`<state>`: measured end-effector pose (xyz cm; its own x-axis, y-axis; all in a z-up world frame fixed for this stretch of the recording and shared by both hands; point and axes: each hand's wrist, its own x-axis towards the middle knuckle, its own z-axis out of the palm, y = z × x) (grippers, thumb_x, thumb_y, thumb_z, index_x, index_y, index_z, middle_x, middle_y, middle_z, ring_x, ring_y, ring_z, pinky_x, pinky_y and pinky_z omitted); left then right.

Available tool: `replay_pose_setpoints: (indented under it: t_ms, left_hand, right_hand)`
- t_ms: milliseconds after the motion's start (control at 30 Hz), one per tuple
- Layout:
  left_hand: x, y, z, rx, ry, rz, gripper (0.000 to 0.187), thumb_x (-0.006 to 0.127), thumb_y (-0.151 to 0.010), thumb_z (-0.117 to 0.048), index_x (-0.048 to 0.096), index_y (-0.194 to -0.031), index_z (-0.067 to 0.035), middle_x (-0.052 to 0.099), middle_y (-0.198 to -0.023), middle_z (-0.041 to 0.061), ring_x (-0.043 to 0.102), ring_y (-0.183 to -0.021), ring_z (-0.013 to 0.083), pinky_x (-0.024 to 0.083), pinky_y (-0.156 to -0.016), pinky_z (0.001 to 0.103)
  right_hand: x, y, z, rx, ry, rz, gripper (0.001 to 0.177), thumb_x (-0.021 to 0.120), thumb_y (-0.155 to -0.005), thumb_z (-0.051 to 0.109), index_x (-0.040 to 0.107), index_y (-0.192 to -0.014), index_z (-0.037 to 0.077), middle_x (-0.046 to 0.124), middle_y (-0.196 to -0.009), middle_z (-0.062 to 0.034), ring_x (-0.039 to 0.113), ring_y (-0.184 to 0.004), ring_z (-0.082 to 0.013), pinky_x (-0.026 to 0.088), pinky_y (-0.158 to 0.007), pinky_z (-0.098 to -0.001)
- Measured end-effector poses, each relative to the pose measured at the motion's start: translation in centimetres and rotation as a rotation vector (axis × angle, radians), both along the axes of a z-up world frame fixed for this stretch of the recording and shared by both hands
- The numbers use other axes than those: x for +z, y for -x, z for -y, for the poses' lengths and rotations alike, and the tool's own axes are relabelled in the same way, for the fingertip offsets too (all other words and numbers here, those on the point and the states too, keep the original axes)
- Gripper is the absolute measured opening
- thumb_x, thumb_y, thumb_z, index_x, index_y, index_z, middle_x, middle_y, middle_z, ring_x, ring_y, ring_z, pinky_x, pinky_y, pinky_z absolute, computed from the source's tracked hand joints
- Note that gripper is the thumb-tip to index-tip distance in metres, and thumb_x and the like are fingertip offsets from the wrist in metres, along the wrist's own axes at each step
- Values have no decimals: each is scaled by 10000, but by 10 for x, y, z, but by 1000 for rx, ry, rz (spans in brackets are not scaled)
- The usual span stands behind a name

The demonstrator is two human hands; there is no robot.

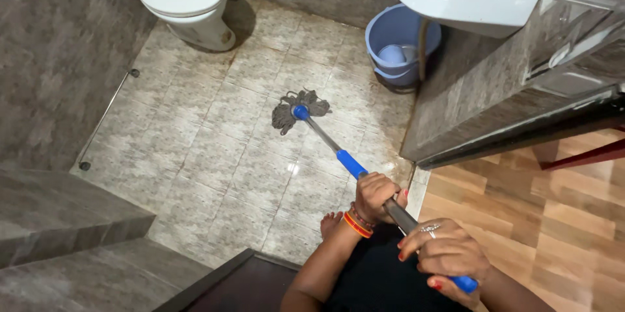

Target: The person mops the tiled floor of a bathroom using a microfiber mop, moving across the area around the toilet and sink.

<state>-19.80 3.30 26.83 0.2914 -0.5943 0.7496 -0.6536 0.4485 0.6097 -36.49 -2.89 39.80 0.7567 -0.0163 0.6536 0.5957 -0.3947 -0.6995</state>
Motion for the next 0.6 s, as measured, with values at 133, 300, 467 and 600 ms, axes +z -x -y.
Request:
replay_pose_setpoints:
  t_ms: [133,300,467,600]
  left_hand:
    - [-13,-29,12,17,25,30,222,727,-810,-77,554,-670,-80,525,-598,80,565,-545,287,426,-552,411]
    - [-39,-77,24,50,17,50,201,718,-774,-79,550,-662,-83,526,-607,83,561,-562,293,427,-564,419]
    - [-94,-131,29,145,-64,41,186,711,-786,-60,552,-691,-80,552,-662,109,580,-641,320,457,-634,444]
    - [-162,-171,27,222,-252,119,124,727,-763,-58,607,-788,-73,611,-790,137,618,-815,362,505,-798,479]
  right_hand:
    - [-8,-27,4,-46,6,-32,191,600,-920,169,649,-825,10,652,-757,-105,778,-809,-311,666,-803,-480]
    - [-31,-70,8,-102,28,-83,156,599,-911,132,643,-808,23,659,-765,-100,776,-829,-318,647,-772,-442]
    - [-75,-120,5,-173,61,-171,99,587,-892,75,641,-816,42,680,-848,-129,753,-952,-347,602,-853,-416]
    - [-124,-145,7,-233,244,-352,112,632,-892,10,681,-987,42,722,-1054,-133,684,-1191,-348,483,-1107,-469]
